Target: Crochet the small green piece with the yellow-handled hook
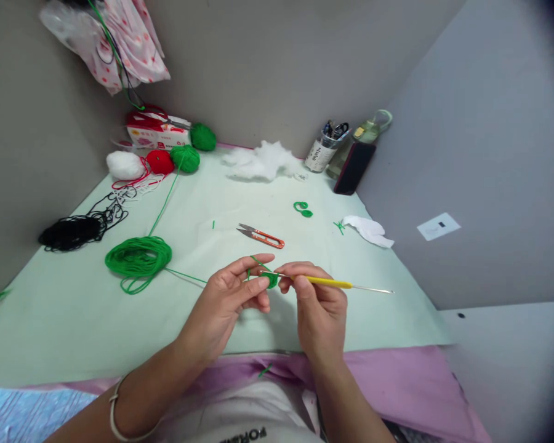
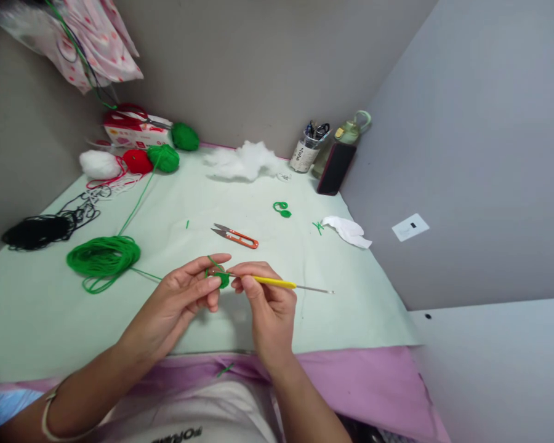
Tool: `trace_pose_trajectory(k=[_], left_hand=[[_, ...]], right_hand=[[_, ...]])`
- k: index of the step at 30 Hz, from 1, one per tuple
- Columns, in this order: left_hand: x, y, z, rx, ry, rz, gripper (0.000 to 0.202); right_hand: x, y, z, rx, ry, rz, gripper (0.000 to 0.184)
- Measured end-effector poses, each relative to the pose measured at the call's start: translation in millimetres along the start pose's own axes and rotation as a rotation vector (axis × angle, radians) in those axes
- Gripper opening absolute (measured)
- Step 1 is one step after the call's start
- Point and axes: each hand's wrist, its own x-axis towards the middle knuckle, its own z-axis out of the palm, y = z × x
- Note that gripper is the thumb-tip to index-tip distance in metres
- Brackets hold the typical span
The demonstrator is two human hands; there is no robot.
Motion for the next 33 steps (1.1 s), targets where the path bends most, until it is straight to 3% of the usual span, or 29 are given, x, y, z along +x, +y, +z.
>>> trace_pose_trajectory(k=[6,9,17,23,28,31,33], left_hand=[[-0.2,1.6,-3.3,-0.035,-0.054,-0.032,0.023],[-0.7,2.9,-2.5,0.005,-0.04,-0.014,0.023],[-4.6,0.9,-3.2,0.236,0.066,0.138,0.026],[-4.2,2.3,-2.1,0.275,0.092,0.173,0.029],[-7.0,0.3,4.0,0.233,0.155,0.186,0.034],[-7.1,0.7,6.3,0.106,0.084,0.079,0.049],[-5.2,3.5,5.5,0.0,0.01,-0.047,0.051]], right_hand=[[6.0,-3.2,0.9,0.251,0.007,0.128,0.017],[6.0,-6.9,0.3,0.238,-0.007,0.11,0.021],[-11.0,-13.3,-2.9,-0.247,-0.053,-0.268,0.025],[-9.6,-13.4,-2.6,-0.286,-0.071,-0.356,0.028],[-11.1,-6.8,-4.2,-0.563,-0.166,-0.53,0.032],[-14.9,1.9,-4.8,-0.783,-0.09,-0.695,0.038],[-15.2,3.6,-4.9,-0.759,-0.046,-0.696,0.038]])
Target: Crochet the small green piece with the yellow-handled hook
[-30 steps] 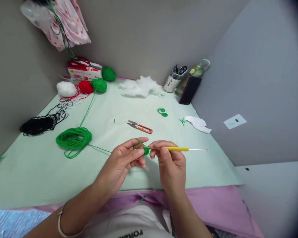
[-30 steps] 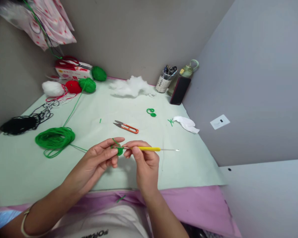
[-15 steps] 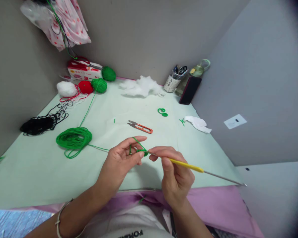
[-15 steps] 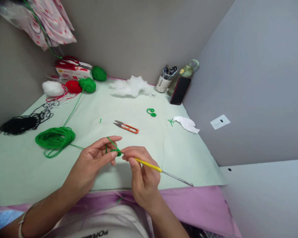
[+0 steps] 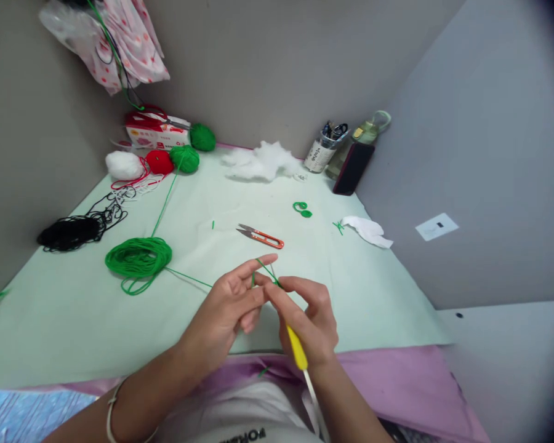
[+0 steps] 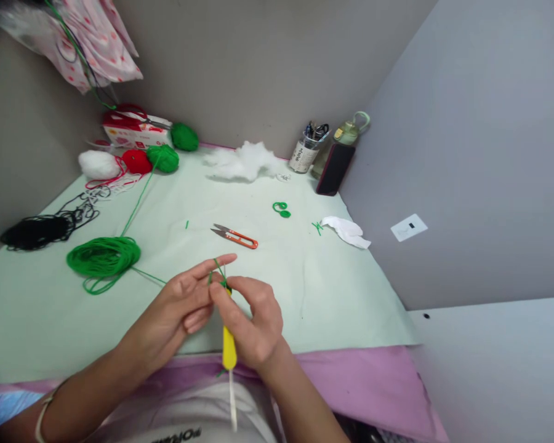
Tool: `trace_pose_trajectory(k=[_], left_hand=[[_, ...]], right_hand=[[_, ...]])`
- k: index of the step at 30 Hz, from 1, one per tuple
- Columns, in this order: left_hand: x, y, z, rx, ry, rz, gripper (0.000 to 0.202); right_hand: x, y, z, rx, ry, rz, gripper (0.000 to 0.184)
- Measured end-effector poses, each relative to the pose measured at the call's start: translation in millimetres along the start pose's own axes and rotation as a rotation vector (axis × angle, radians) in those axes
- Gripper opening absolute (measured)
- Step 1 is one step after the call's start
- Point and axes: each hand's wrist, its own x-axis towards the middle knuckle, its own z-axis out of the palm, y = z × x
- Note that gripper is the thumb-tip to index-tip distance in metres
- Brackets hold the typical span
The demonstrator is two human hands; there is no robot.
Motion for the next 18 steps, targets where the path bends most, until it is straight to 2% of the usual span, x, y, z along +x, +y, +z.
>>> trace_pose_trajectory(k=[2,4,7,9,12,15,16,18], left_hand=[[2.2,4.1,-1.9,-0.072,-0.024,-0.054,0.045],[3.4,7.4,-3.2,-0.084,-0.012,-0.025,0.041],[2.3,6.8,-3.0,-0.014,-0.021,0.034,0.041],[0.9,3.0,-2.1,0.052,-0.007,0.072,0.041],[1.0,-2.7,-1.0,0.104,0.04,0.114,0.046],[4.6,-3.2,-1.8,0.03,-0.018,0.02,0.046],[6.0,-2.1,-2.5,-0.013,-0.038,-0.03,0.045],[8.3,0.7,-4.1,-0.088,-0.043,-0.087,0.038]], right_hand=[[4.3,-0.7,-1.1,0.202,0.041,0.176,0.031],[12.1,-2.6,-2.4,0.463,0.095,0.393,0.025],[21.3,-5.4,-1.7,0.675,0.086,0.543,0.021],[21.6,-6.3,0.3,0.643,0.054,0.533,0.02],[14.6,-6.5,2.4,0.434,0.01,0.383,0.028],[8.6,-5.5,1.4,0.223,-0.017,0.208,0.037],[8.5,-4.9,0.5,0.219,0.0,0.215,0.035],[11.5,-3.1,-1.1,0.342,0.068,0.354,0.028]])
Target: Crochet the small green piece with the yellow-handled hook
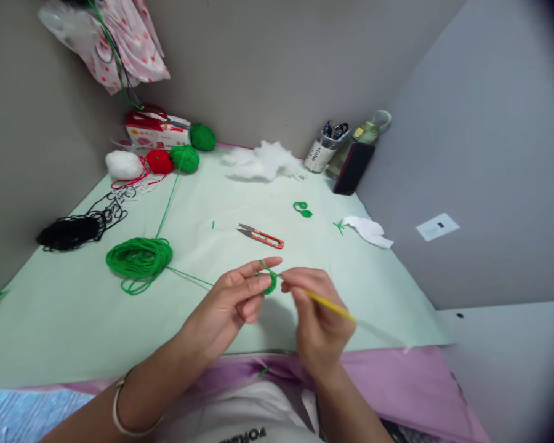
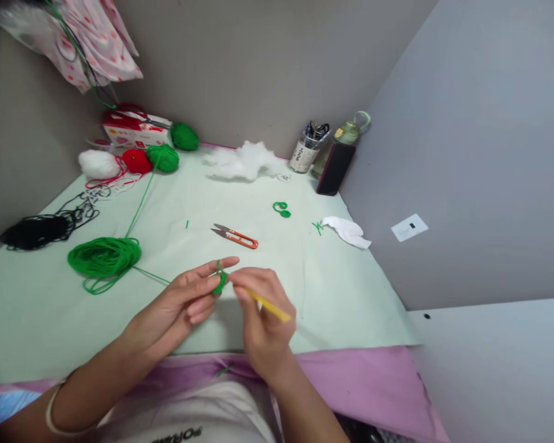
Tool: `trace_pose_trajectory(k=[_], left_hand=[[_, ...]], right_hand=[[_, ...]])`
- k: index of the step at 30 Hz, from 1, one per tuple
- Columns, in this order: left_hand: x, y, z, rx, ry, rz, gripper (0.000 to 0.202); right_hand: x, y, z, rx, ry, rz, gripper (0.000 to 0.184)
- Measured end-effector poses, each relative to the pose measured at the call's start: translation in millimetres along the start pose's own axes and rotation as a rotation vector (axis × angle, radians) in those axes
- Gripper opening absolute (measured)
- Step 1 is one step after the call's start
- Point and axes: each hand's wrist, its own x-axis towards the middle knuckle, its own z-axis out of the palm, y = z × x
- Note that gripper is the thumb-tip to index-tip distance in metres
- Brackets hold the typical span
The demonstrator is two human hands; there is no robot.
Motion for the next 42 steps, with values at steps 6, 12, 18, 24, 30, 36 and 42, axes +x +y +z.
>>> trace_pose_trajectory(k=[6,12,18,24,30,36,42], left_hand=[[-1.1,-0.8,0.5,0.088,0.014,0.129,0.03],[-1.7,-4.8,1.2,0.17,0.019,0.169,0.04],[-2.2,0.7,0.4,0.054,0.012,0.043,0.035],[-2.8,1.1,0.3,-0.068,-0.013,0.025,0.031],[-0.7,-0.8,-1.9,-0.01,-0.058,0.063,0.031],[-1.4,1.2,-1.6,0.051,-0.057,0.08,0.027],[-2.3,0.6,-2.9,0.05,-0.043,0.102,0.025]], right_hand=[[9.1,1.7,1.7,0.343,-0.052,0.278,0.017],[6.9,5.1,2.6,0.373,-0.03,0.332,0.015],[16.4,7.2,4.3,0.657,-0.015,0.604,0.017],[13.2,9.6,7.5,0.659,0.008,0.571,0.013],[12.3,11.0,6.7,0.603,0.031,0.556,0.017],[17.7,6.3,3.9,0.589,-0.021,0.563,0.023],[16.4,3.6,-0.2,0.529,-0.046,0.464,0.023]])
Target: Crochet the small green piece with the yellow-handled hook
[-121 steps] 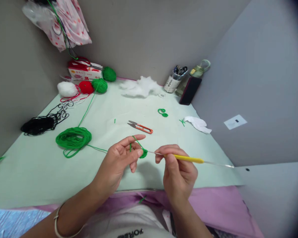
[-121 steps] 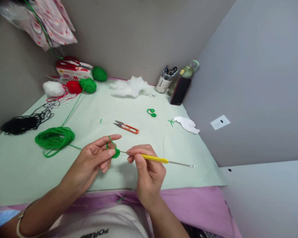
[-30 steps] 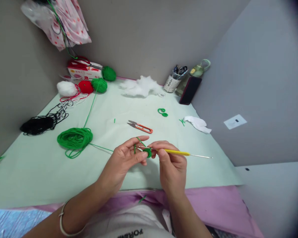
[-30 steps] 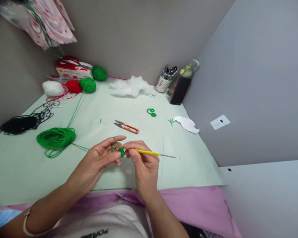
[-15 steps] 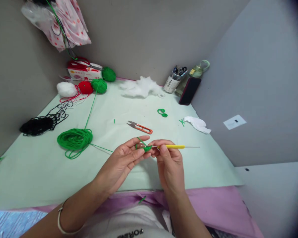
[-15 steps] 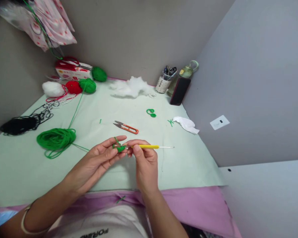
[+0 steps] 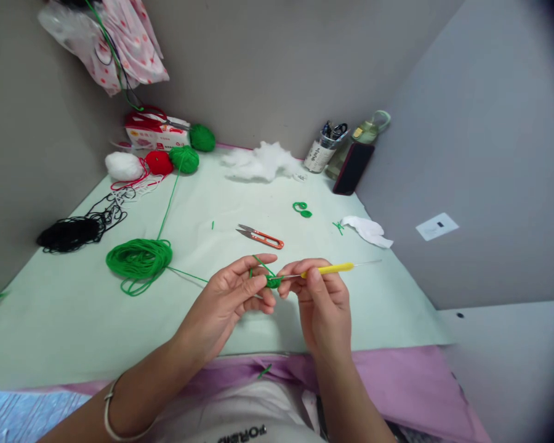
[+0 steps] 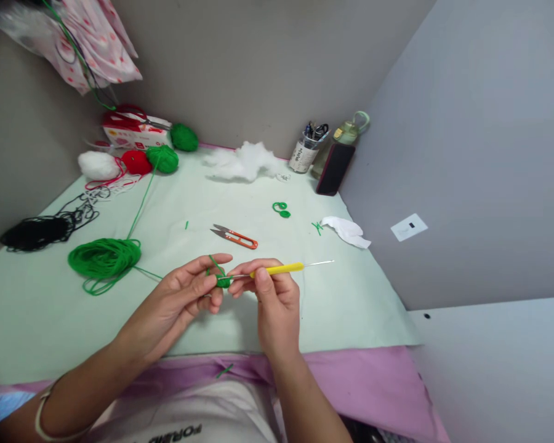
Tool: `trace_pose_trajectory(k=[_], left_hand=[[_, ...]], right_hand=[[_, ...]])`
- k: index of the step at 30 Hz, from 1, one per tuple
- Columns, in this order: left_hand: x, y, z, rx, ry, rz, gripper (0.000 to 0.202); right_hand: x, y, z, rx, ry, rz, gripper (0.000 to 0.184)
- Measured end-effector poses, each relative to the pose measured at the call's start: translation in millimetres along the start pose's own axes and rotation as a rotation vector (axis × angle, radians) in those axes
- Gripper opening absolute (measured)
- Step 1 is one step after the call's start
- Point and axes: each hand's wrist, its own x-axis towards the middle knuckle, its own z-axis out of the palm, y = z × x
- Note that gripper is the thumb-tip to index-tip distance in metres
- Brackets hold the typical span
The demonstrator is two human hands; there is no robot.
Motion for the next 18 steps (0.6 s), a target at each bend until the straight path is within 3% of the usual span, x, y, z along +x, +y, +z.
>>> trace_pose_trajectory(k=[7,13,16,18], left_hand=[[-3.1,-2.4,-1.2,0.107,0.037,0.099,0.022],[-3.8,-8.3,2.1,0.167,0.108,0.176,0.034],[-3.8,-9.4,5.1,0.102,0.114,0.152,0.04],[-2.7,-8.2,5.2,0.02,0.081,0.061,0.041]], right_hand=[[-13.0,-7.7,-0.9,-0.33,-0.021,-0.271,0.024],[-20.7,-4.9,-5.4,-0.695,-0.114,-0.582,0.034],[-22.6,5.3,-7.3,-0.909,-0.103,-0.702,0.039],[-22.2,10.8,-7.8,-0.957,-0.068,-0.765,0.04]])
